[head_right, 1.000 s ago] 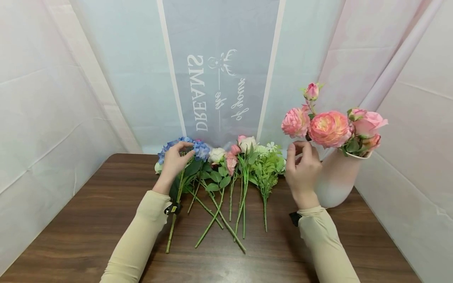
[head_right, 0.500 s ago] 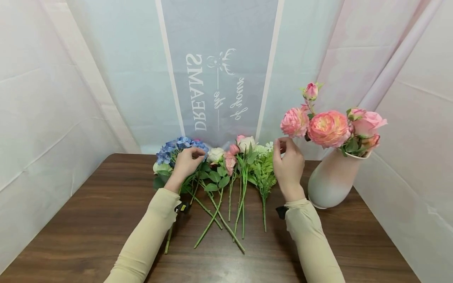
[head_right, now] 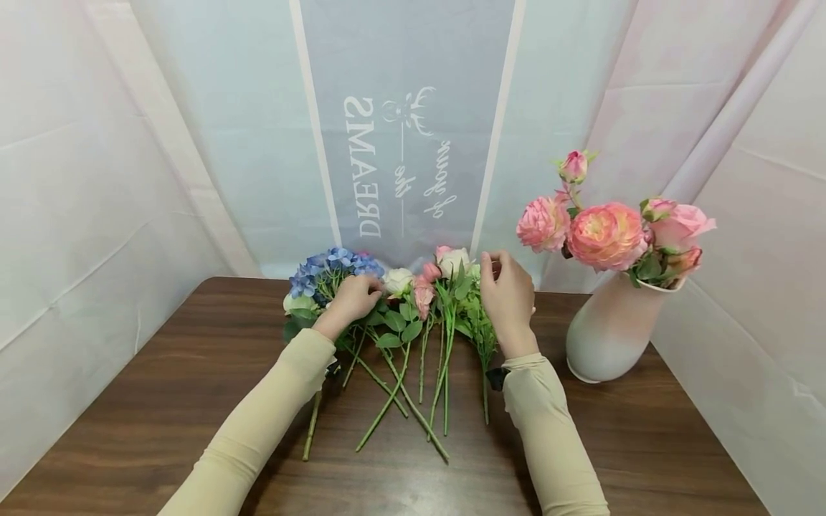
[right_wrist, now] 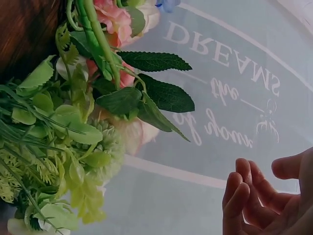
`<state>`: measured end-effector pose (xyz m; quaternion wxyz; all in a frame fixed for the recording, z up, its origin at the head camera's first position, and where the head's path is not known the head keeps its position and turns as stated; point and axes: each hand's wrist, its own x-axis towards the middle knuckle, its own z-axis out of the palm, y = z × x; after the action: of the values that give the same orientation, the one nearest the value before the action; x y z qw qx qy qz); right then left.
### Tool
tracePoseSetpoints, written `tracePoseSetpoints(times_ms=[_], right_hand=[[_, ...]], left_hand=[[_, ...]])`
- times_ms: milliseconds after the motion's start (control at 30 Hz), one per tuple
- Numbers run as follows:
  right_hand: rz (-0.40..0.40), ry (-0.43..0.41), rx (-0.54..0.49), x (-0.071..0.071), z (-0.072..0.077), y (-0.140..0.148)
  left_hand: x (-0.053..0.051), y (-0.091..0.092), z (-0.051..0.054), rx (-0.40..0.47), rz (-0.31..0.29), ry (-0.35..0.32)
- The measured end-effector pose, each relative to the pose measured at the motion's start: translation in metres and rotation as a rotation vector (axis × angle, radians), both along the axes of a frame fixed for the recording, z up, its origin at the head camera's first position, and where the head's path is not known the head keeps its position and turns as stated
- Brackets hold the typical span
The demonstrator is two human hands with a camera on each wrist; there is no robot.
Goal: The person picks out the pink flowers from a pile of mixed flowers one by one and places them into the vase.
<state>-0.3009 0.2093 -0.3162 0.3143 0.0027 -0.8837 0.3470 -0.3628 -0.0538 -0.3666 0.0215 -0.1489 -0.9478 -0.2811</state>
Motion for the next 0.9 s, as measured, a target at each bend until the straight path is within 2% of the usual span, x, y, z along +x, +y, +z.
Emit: tracePoseSetpoints(times_ms=[167,300,400,500,667,767,900], right_hand=[[-0.009,-0.047,-0.014,0.000,0.001,0.003],[-0.034,-0.056,-0.038,0.003,0.003,0.008],[-0.041,-0.045,-0.055,0.004,0.005,0.010],[-0.044,-0.029,-0.056,0.005,0.006,0.011],[-0.042,-0.012,-0.042,0.005,0.006,0.012],[-0.043,-0.015,-0.043,0.005,0.006,0.012],[-0.049,-0.017,-0.044,0.006,0.006,0.013]], left_hand=[[-0.008,0.001,0.002,-0.187,-0.055,-0.015],[-0.016,0.000,0.005,-0.329,-0.108,-0.073],[-0.019,-0.001,0.009,-0.414,-0.120,-0.132],[-0.020,-0.001,0.014,-0.497,-0.106,-0.182],[-0.023,-0.002,0.017,-0.584,-0.060,-0.211],[-0.026,-0.004,0.018,-0.591,-0.024,-0.235],[-0.030,-0.008,0.020,-0.557,0.054,-0.246]])
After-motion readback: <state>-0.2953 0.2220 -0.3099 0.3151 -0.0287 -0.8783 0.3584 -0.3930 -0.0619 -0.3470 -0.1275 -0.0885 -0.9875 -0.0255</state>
